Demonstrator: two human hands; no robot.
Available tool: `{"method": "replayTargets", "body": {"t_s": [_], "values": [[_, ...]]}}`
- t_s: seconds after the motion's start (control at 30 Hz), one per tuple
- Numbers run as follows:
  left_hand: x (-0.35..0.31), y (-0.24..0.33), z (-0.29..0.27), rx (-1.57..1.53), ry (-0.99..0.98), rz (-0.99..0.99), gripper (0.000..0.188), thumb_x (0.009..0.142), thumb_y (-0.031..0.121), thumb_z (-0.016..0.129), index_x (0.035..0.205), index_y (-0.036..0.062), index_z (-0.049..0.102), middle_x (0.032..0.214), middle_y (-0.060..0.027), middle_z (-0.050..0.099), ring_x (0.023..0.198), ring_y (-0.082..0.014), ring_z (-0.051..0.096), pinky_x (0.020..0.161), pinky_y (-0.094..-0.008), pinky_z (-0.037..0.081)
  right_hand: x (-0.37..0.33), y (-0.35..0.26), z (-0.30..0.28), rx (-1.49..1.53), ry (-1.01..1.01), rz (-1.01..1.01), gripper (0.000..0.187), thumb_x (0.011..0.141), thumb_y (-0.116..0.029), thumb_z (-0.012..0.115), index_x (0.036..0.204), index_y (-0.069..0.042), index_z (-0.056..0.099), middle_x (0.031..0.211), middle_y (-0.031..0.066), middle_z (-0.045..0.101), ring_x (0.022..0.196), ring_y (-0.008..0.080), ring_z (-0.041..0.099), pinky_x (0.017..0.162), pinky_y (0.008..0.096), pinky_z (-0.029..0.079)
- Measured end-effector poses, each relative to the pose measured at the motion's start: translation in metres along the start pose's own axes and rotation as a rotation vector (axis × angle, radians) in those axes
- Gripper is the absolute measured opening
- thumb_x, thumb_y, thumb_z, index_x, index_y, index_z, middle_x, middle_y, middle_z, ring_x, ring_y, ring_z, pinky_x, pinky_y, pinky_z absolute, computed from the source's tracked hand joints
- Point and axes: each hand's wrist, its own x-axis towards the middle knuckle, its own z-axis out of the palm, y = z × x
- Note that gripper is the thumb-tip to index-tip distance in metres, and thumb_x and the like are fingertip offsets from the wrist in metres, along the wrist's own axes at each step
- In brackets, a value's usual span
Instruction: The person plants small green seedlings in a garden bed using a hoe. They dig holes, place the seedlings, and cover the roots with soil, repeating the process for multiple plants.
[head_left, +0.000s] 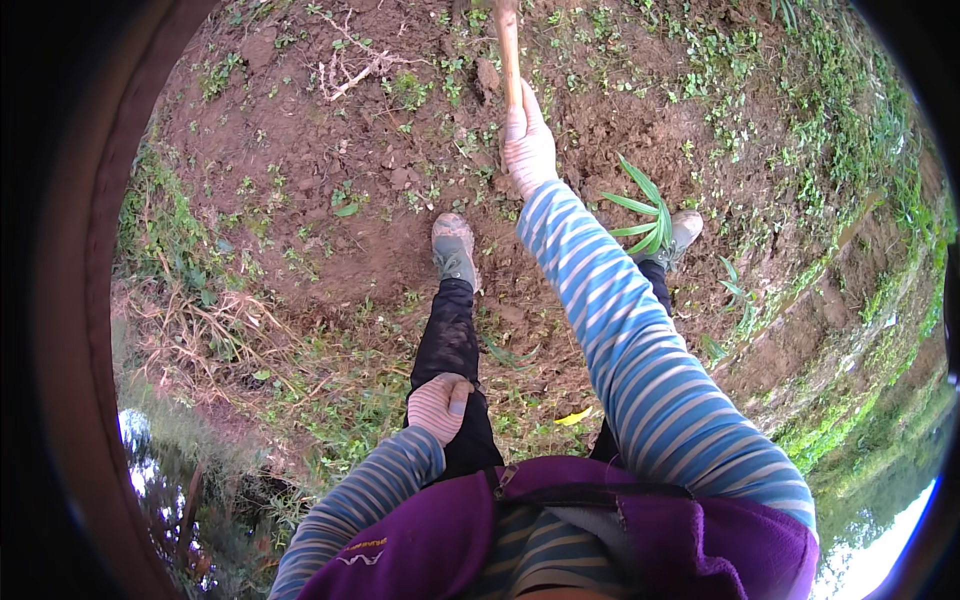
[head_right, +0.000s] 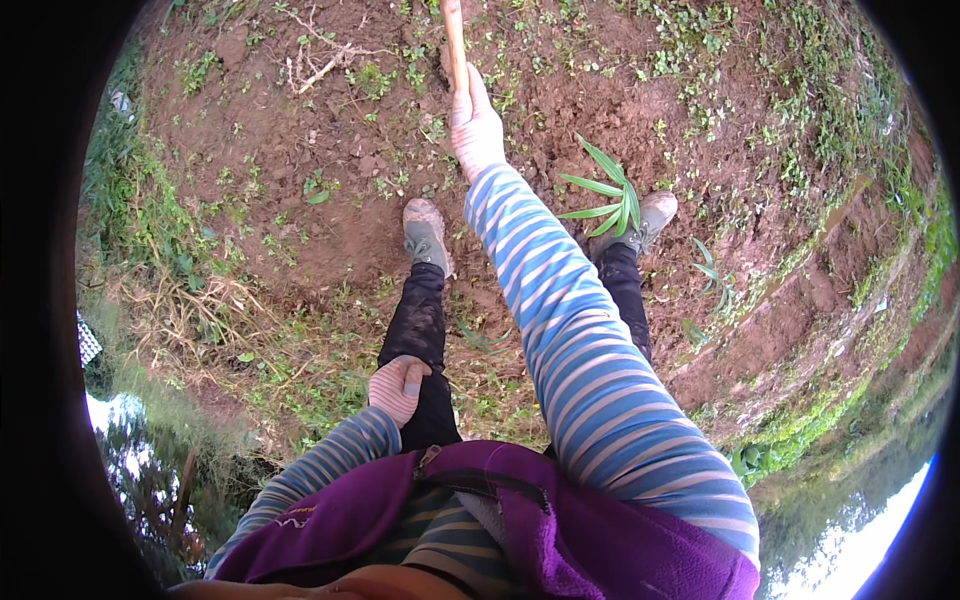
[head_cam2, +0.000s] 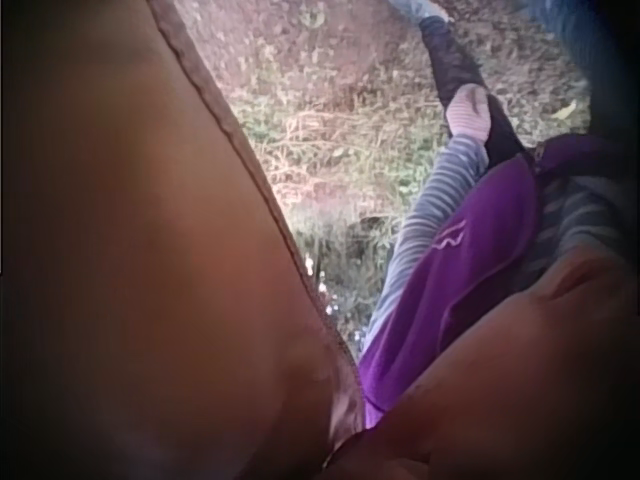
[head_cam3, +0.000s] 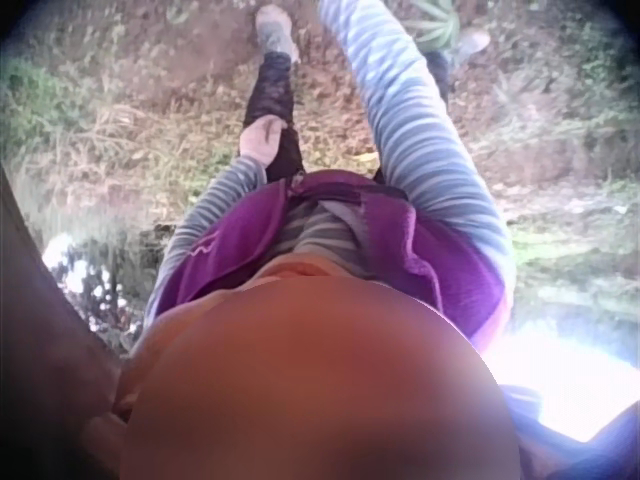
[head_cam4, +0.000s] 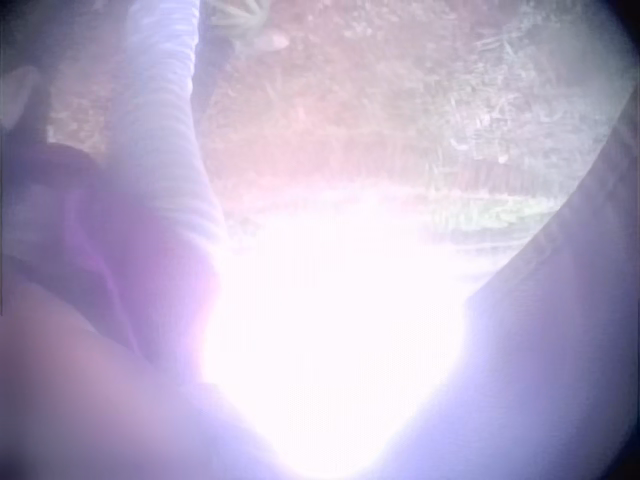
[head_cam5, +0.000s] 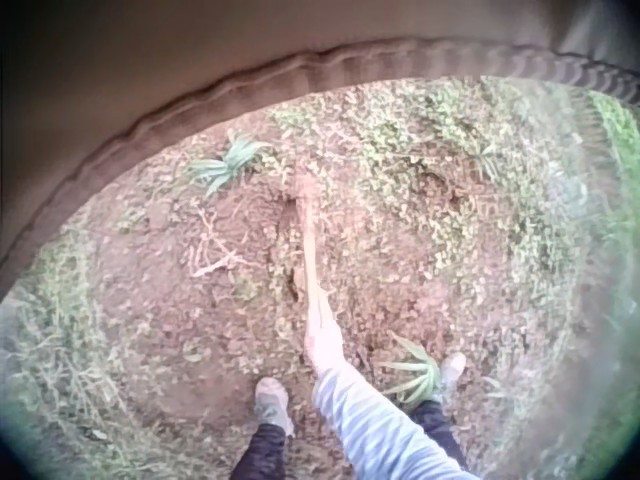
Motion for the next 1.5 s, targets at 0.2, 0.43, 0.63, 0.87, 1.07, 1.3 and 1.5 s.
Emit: {"method": "replayTargets", "body": {"t_s": [0.2, 0.43, 0.63, 0.87, 1.07, 1.3, 1.5], "values": [[-0.001, -0.002, -0.005, 0.057, 0.03, 0.096, 0.033, 0.098, 0.029, 0.051, 0.094, 0.0015, 0.068, 0.086, -0.0136, 0.07, 0.083, -0.0284, 0.067, 0.079, -0.0359, 0.051, -0.056, 0.043, -0.079, 0.082, -0.113, 0.508, 0.046, 0.103, -0.041, 0.051, 0.141, -0.016, 0.049, 0.072, -0.0019, 0.052, 0.043, 0.0087, 0.039, 0.034, 0.0278, 0.035], [0.001, -0.006, -0.001, 0.032, 0.02, 0.077, 0.032, 0.098, 0.028, 0.05, 0.094, 0.0017, 0.068, 0.087, -0.0145, 0.07, 0.084, -0.0301, 0.067, 0.079, -0.037, 0.051, -0.022, -0.011, -0.089, -0.01, -0.015, 0.08, 0.049, 0.102, -0.039, 0.053, 0.142, -0.011, 0.048, 0.084, 0.0009, 0.059, 0.067, 0.0089, 0.054, 0.059, 0.0265, 0.046], [0.001, -0.004, -0.002, 0.081, 0.006, 0.07, 0.031, 0.097, 0.027, 0.05, 0.094, 0.0019, 0.068, 0.087, -0.0145, 0.069, 0.085, -0.03, 0.067, 0.079, -0.0371, 0.051, 0.007, 0.018, -0.042, -0.215, -0.053, 0.377, 0.042, 0.103, -0.037, 0.047, 0.138, -0.013, 0.052, 0.093, 0.0116, 0.066, 0.081, 0.0206, 0.062, 0.074, 0.0348, 0.05], [0.001, 0.003, -0.011, 0.045, 0.002, 0.032, 0.032, 0.097, 0.029, 0.049, 0.094, 0.0034, 0.069, 0.091, -0.0159, 0.069, 0.089, -0.0338, 0.066, 0.082, -0.0397, 0.051, -0.118, 0.052, -0.136, -0.398, -0.159, 0.221, 0.043, 0.101, -0.034, 0.054, 0.137, -0.011, 0.054, 0.104, 0.0173, 0.069, 0.094, 0.0247, 0.067, 0.086, 0.0333, 0.051], [-0.001, 0.001, -0.004, 0.051, -0.013, 0.016, 0.033, 0.096, 0.03, 0.049, 0.095, 0.0037, 0.07, 0.093, -0.0167, 0.069, 0.091, -0.0357, 0.065, 0.084, -0.0406, 0.05, -0.004, -0.011, -0.073, -0.391, 0.016, -0.024, 0.041, 0.101, -0.034, 0.053, 0.137, -0.014, 0.053, 0.098, 0.0181, 0.069, 0.083, 0.0277, 0.067, 0.077, 0.038, 0.052], [0.0, 0.003, -0.004, 0.088, -0.031, 0.005, 0.035, 0.095, 0.031, 0.049, 0.096, 0.0037, 0.07, 0.094, -0.0168, 0.069, 0.092, -0.0359, 0.065, 0.084, -0.0415, 0.05, -0.084, 0.043, -0.119, -0.628, -0.058, 0.302, 0.044, 0.102, -0.037, 0.049, 0.138, -0.012, 0.051, 0.101, 0.0229, 0.068, 0.092, 0.0336, 0.069, 0.081, 0.0414, 0.053], [0.0, 0.003, -0.005, 0.009, 0.001, 0.043, 0.035, 0.096, 0.032, 0.048, 0.094, 0.0047, 0.07, 0.095, -0.0168, 0.069, 0.094, -0.0361, 0.065, 0.086, -0.0413, 0.049, -0.176, 0.075, -0.191, -0.447, -0.093, 0.496, 0.041, 0.102, -0.027, 0.054, 0.138, -0.008, 0.054, 0.096, 0.0119, 0.069, 0.082, 0.0171, 0.065, 0.075, 0.0296, 0.051]]}}
